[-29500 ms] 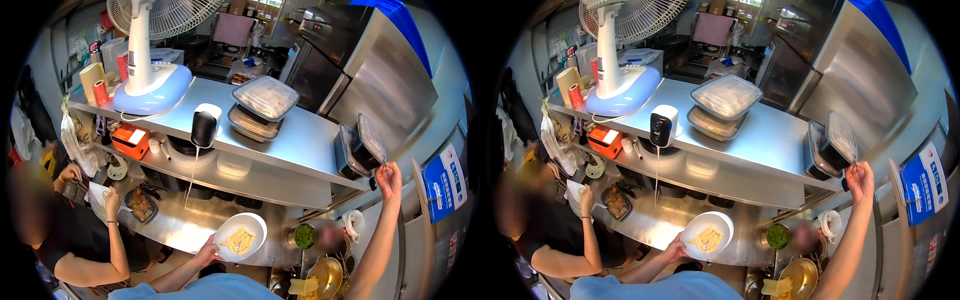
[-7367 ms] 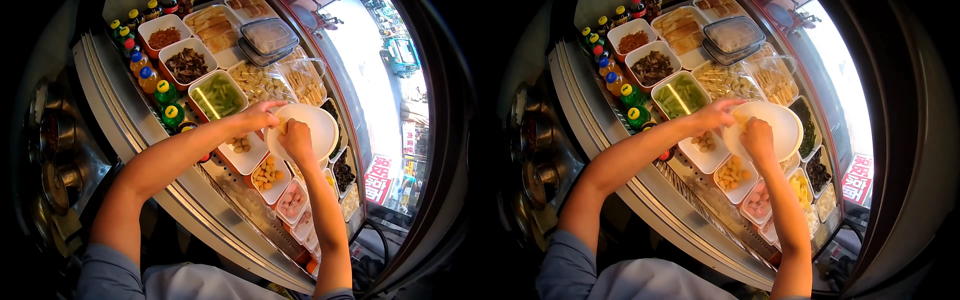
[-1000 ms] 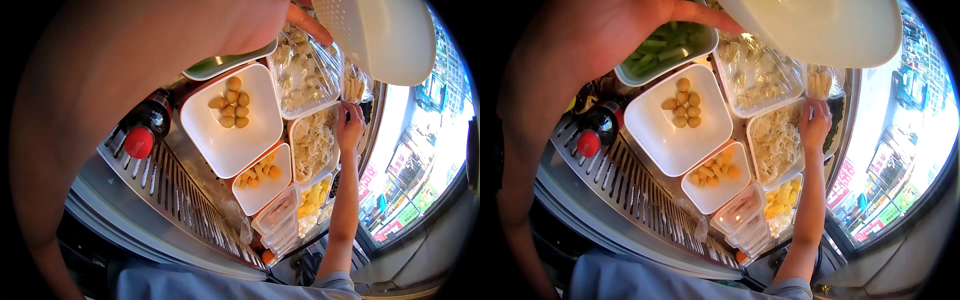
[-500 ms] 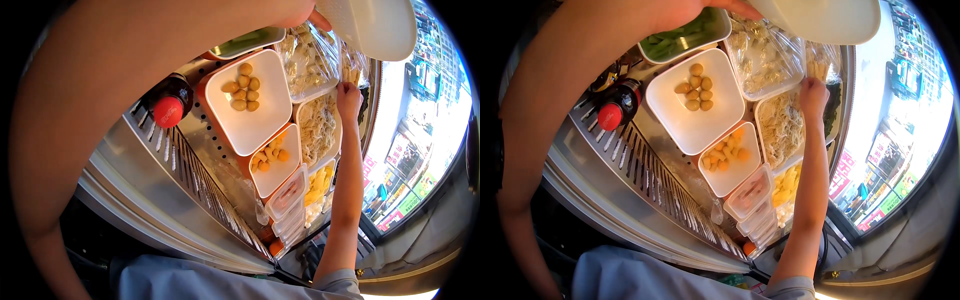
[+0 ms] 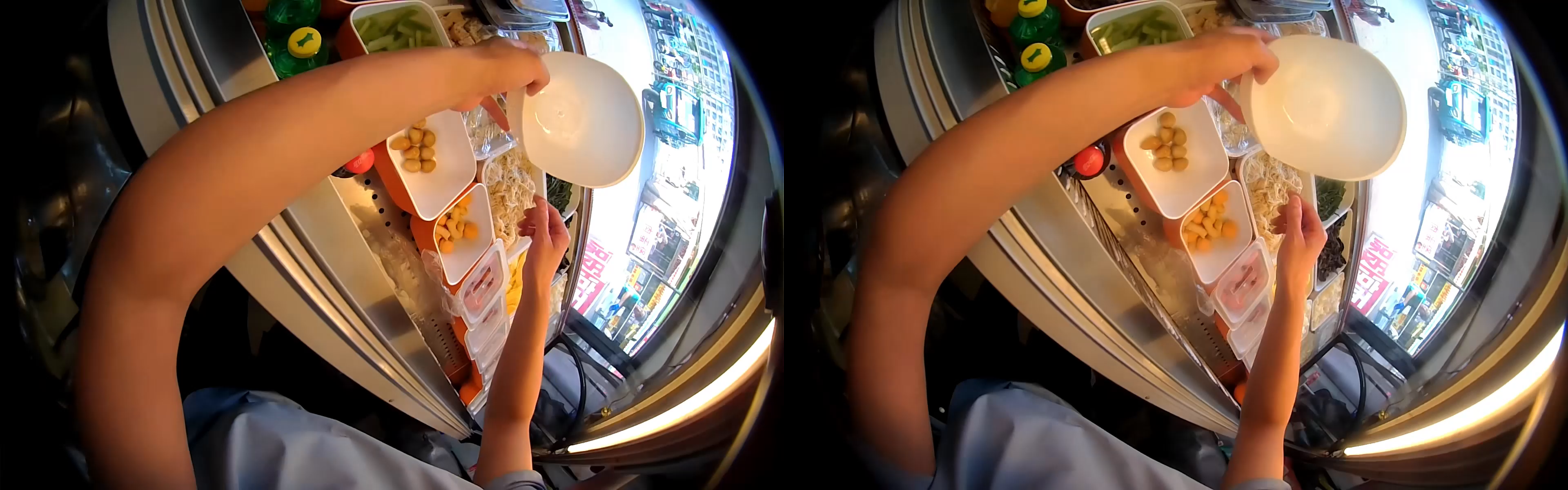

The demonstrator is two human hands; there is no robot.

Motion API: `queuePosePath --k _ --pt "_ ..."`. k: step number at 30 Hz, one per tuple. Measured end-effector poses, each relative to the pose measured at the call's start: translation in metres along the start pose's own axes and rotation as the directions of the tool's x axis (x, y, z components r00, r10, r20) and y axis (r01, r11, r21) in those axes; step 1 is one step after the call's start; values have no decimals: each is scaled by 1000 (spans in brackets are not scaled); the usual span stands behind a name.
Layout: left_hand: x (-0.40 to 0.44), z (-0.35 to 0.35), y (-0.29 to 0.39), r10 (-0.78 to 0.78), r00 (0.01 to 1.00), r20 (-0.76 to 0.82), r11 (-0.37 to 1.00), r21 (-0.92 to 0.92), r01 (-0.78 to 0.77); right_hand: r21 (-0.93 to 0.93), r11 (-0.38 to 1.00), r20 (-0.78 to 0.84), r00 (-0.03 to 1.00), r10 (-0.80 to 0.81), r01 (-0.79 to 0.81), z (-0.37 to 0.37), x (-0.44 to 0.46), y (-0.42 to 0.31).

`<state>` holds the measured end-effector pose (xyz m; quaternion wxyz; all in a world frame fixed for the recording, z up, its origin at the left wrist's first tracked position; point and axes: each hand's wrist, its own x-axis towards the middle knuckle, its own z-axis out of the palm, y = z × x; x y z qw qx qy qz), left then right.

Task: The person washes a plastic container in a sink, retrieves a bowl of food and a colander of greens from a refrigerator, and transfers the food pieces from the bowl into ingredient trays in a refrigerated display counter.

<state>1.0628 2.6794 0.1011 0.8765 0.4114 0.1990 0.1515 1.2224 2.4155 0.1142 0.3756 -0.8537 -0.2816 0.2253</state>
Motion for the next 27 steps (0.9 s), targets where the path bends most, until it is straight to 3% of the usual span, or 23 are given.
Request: queuePosePath --k 3,7,8,11,12,15,18,21,25,27 --pt "-34 25 15 -83 996 45 992 98 78 380 920 -79 988 133 -94 -27 -57 -20" --pt "-116 48 28 -261 958 117 949 211 233 620 783 -151 972 180 -49 -30 -144 -55" --pt "-135 53 22 -286 957 43 931 250 267 599 796 -130 971 199 -83 -32 -166 -55" --pt "-206 66 38 -413 900 136 860 383 337 538 827 -37 976 213 -160 -34 -237 -70" --pt "-224 58 18 -372 913 168 883 367 293 564 798 8 968 250 -211 -38 -261 -72" --pt "-289 106 40 -517 833 197 813 418 405 622 718 67 934 350 -313 -56 -333 -67" --pt "-339 153 36 -580 797 165 729 541 419 696 662 -7 918 396 -280 -75 -400 -50" --pt "-378 193 15 -513 847 140 836 305 456 773 586 -127 846 518 -243 -101 -476 -43" --pt "-383 231 -29 -591 806 8 689 525 500 826 536 -271 712 647 -173 -110 -575 -15" --pt "-370 255 -38 -634 767 104 629 647 432 855 507 -342 615 710 -111 -112 -615 -18"
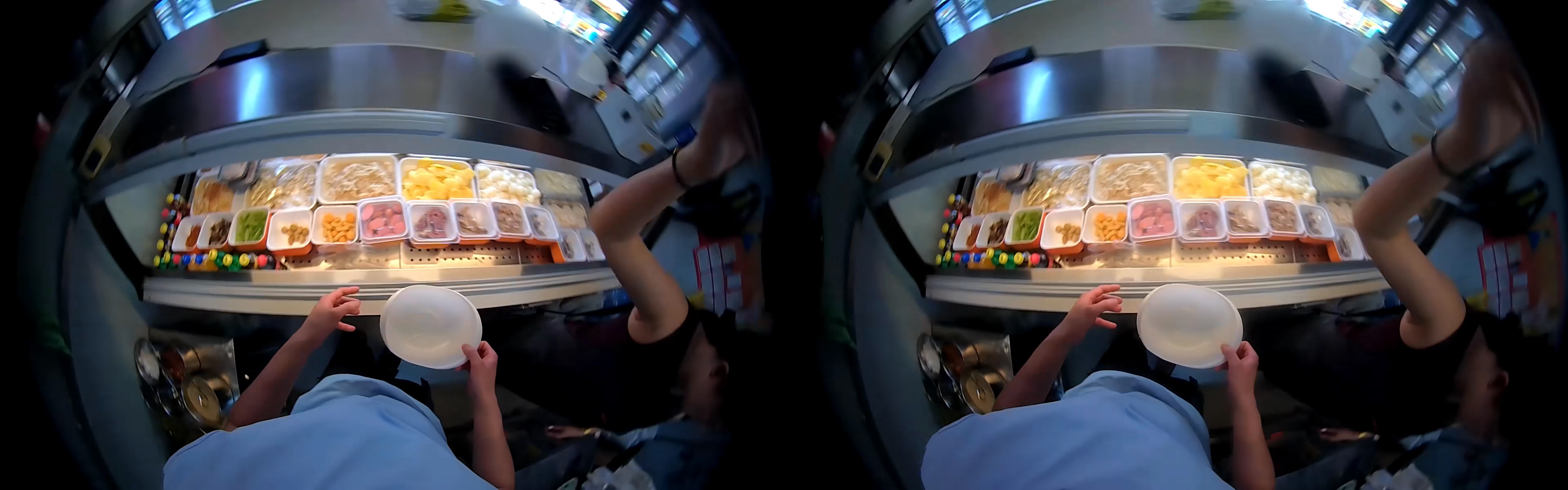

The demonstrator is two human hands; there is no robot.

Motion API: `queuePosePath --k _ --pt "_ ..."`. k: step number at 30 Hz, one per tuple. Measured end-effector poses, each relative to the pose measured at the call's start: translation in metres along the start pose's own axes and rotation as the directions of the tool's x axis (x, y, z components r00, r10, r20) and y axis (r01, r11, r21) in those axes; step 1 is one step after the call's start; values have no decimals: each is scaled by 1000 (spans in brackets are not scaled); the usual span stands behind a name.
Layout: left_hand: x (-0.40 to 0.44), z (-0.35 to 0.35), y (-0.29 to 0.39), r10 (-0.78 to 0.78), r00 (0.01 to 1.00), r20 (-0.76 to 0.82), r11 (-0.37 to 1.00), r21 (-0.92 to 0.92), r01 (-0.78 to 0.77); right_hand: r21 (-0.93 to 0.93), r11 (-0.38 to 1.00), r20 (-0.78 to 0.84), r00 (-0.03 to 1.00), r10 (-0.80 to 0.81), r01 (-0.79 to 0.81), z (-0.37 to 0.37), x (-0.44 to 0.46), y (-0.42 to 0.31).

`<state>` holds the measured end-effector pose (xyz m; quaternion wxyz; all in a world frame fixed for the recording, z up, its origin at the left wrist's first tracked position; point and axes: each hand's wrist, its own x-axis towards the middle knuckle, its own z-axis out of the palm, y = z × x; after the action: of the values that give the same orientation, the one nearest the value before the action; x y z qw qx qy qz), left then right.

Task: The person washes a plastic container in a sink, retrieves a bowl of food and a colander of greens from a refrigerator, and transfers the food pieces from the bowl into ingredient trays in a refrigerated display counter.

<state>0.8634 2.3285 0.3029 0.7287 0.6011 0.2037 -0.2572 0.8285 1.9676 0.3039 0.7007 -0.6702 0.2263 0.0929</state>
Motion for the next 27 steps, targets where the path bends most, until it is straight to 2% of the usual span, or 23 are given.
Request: queuePosePath --k 2,4,5,6,7,8,9,12,13,15,16,17,18,20,22,24,26,27 --pt "19 13 23 71 992 109 981 173 -89 13 999 -104 994 43 -42 -24 -25 12" --pt "52 20 31 119 974 190 956 242 -164 118 993 -320 946 59 -22 -34 -48 26" --pt "64 29 37 178 963 204 903 354 -242 100 994 -345 936 68 -35 -40 -60 33" --pt "72 39 39 240 946 220 872 378 -310 86 994 -393 914 100 -72 -54 -88 44" --pt "86 44 34 267 923 277 854 375 -359 141 987 -470 872 135 -77 -57 -108 57" --pt "116 98 31 232 860 454 819 386 -425 234 972 -629 757 174 -29 -72 -148 77" --pt "125 96 23 190 872 450 832 397 -387 270 963 -690 698 194 0 -75 -157 88" --pt "121 119 0 92 884 458 820 468 -328 374 927 -680 690 248 36 -81 -181 120" --pt "118 134 -8 56 878 475 826 471 -308 414 906 -725 635 266 93 -87 -195 126" --pt "111 170 -25 28 815 579 734 541 -410 477 857 -801 497 333 194 -93 -234 146" --pt "102 195 -29 28 782 622 692 553 -464 486 846 -810 477 342 218 -98 -254 159" --pt "99 217 -29 -18 726 687 666 550 -504 501 830 -831 404 382 245 -104 -272 174" --pt "91 240 -39 13 690 724 652 517 -555 513 814 -844 334 420 273 -109 -287 189" --pt "61 297 -36 37 657 753 489 559 -669 513 772 -859 225 461 376 -129 -310 212" --pt "65 341 -31 8 619 785 457 548 -701 527 757 -842 114 527 386 -156 -319 220" --pt "78 383 -35 -18 588 809 430 537 -726 507 713 -835 70 546 484 -197 -317 236" --pt "117 410 -47 -64 541 838 362 525 -770 516 696 -831 96 548 498 -245 -309 255" --pt "145 413 -64 -112 587 802 360 584 -728 507 660 -824 87 560 555 -269 -311 267"
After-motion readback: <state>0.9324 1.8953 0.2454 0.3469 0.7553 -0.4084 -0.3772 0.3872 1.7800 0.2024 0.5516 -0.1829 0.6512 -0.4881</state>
